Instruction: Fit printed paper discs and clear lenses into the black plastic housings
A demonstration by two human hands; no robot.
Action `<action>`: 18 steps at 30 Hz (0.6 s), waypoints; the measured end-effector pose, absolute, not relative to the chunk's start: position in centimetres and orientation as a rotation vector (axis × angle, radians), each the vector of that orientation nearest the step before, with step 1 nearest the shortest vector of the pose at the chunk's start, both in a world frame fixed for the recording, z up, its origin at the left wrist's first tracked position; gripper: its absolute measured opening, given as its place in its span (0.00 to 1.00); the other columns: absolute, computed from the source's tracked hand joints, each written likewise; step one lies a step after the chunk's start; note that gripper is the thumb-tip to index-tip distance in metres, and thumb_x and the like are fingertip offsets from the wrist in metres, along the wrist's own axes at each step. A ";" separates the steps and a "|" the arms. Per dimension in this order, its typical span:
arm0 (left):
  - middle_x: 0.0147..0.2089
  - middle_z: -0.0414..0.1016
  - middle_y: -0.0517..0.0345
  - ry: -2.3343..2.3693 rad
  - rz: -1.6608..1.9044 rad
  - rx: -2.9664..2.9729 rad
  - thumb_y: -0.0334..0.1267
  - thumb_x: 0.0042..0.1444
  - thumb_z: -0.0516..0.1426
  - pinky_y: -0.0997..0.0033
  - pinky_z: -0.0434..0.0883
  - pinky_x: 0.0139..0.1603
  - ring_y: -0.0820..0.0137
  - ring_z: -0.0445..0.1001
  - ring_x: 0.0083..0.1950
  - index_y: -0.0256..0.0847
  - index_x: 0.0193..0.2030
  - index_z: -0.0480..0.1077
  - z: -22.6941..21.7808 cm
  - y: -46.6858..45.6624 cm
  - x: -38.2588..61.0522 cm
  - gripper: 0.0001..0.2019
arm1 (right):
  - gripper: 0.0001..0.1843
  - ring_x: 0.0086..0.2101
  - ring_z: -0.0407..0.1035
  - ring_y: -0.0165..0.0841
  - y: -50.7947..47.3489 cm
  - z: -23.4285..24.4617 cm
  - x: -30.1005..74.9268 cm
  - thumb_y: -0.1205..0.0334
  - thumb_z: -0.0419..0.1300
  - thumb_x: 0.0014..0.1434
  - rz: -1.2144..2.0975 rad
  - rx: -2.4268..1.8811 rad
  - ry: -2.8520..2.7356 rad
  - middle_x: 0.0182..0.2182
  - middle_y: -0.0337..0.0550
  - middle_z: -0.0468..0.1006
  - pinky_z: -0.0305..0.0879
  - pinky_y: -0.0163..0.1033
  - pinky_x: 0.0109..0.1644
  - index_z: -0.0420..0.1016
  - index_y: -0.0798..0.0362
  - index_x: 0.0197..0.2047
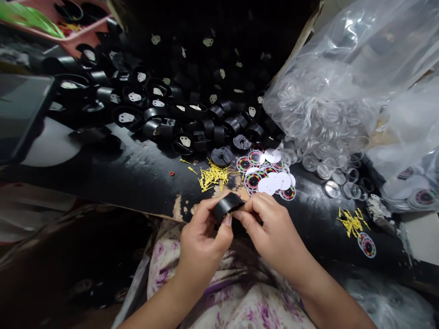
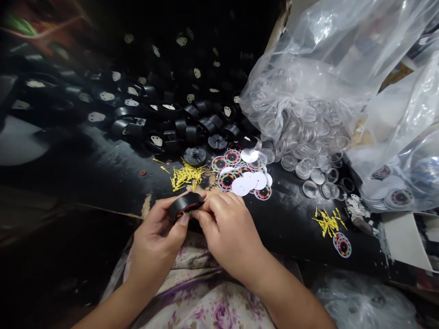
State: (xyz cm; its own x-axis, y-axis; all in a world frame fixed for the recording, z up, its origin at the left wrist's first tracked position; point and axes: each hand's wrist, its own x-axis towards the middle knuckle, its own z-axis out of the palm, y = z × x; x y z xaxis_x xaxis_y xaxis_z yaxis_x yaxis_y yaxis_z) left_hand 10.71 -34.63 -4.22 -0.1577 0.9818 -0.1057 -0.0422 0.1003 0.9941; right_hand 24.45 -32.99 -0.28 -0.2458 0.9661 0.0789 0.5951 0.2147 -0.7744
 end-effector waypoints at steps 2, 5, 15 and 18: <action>0.47 0.79 0.60 1.364 1.256 1.004 0.34 0.52 0.62 0.66 0.68 0.57 0.61 0.76 0.52 0.47 0.45 0.75 -4.3 -34.6 10.7 0.12 | 0.13 0.33 0.65 0.32 -32.9 -0.3 24.4 0.66 0.58 0.64 0.856 -1.448 -1.915 0.29 0.38 0.71 0.58 0.38 0.39 0.62 0.51 0.27; 0.47 0.79 0.59 1.258 1.151 0.889 0.38 0.54 0.62 0.66 0.71 0.54 0.62 0.77 0.49 0.47 0.44 0.75 -4.8 -34.2 10.4 0.10 | 0.13 0.31 0.65 0.31 -32.5 -0.4 24.6 0.66 0.59 0.62 0.825 -1.466 -1.932 0.27 0.37 0.70 0.58 0.38 0.38 0.63 0.51 0.26; 0.60 0.74 0.56 1.236 1.031 0.687 0.47 0.53 0.64 0.61 0.63 0.66 0.56 0.65 0.66 0.49 0.53 0.76 -5.4 -34.2 10.0 0.20 | 0.10 0.35 0.66 0.36 -31.2 -0.8 24.7 0.67 0.51 0.63 0.203 -1.353 -2.376 0.33 0.45 0.75 0.57 0.43 0.41 0.72 0.54 0.34; 0.58 0.76 0.55 1.215 1.046 0.457 0.50 0.54 0.62 0.58 0.70 0.61 0.54 0.69 0.63 0.49 0.54 0.75 -5.9 -34.6 10.7 0.21 | 0.07 0.33 0.65 0.33 -31.2 -0.5 24.4 0.67 0.52 0.61 0.325 -1.432 -2.269 0.31 0.42 0.74 0.58 0.40 0.40 0.70 0.53 0.32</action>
State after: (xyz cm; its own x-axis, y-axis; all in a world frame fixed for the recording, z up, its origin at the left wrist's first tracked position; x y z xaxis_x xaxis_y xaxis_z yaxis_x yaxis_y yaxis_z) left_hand 10.67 -34.55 -5.94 -0.0136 0.8434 -0.5371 -0.4053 0.4864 0.7740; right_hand 24.36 -31.16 -0.46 -0.3702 0.8986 0.2355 0.7962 0.4375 -0.4179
